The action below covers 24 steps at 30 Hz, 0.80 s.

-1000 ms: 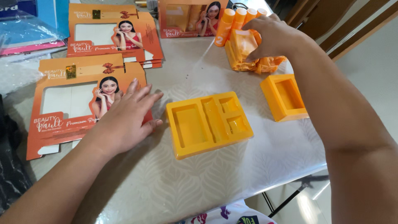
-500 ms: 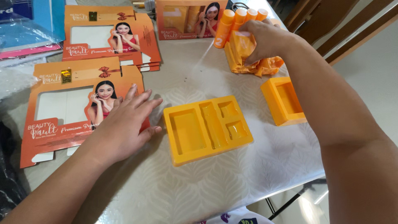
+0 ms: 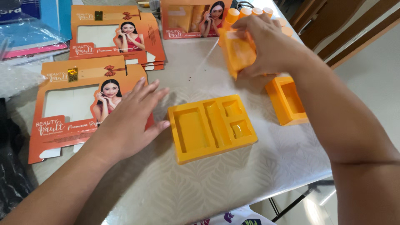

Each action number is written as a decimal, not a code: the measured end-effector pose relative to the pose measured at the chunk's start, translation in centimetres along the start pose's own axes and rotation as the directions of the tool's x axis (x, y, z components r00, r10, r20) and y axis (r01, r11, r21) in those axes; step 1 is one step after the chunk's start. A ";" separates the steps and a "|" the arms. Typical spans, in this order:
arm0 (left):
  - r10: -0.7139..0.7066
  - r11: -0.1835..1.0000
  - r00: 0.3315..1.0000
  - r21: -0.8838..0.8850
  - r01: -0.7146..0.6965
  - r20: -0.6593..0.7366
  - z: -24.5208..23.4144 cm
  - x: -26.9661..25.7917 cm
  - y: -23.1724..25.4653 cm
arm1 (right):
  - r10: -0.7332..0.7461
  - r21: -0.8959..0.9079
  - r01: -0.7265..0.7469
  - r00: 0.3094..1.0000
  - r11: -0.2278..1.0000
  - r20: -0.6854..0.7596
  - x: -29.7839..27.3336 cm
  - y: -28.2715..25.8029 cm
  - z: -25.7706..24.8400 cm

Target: The person assembles a Beauty Vault skincare kit by placing a wrapped item, a toner bottle, and two small jars into an orange plastic tray. The person then folds a cardboard box and inserts the filled tray into the box.

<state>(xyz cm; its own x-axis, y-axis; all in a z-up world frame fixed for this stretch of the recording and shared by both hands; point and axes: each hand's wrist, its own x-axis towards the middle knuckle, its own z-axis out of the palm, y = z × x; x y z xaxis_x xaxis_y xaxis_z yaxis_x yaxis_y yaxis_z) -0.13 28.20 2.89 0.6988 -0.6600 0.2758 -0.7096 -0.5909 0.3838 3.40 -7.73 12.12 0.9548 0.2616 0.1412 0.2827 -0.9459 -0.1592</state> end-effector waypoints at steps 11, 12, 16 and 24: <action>0.013 0.941 0.985 -0.331 -0.071 -0.173 -0.8 0.6 3.8 | -0.372 0.144 0.385 0.922 0.912 -0.107 -4.8 -9.5 0.7; 0.006 0.933 0.986 -0.354 -0.066 -0.167 -0.7 0.6 3.9 | -0.383 0.129 0.395 0.917 0.910 -0.107 -5.0 -9.9 0.7; 0.011 0.919 0.973 -0.381 -0.101 -0.231 0.0 0.8 4.1 | -0.425 0.081 0.437 0.896 0.896 -0.126 -5.5 -10.9 0.8; 0.033 0.935 0.965 -0.334 -0.123 -0.262 0.6 0.7 4.0 | -0.411 0.091 0.425 0.901 0.901 -0.140 -6.0 -11.8 1.3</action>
<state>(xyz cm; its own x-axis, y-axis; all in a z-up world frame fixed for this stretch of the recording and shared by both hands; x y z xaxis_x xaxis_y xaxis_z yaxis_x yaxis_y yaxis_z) -2.50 25.10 4.14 0.6741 -0.5349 0.5093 -0.7189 -0.3166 0.6189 -5.51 2.07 11.91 0.7310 0.5977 0.3292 0.6689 -0.7231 -0.1724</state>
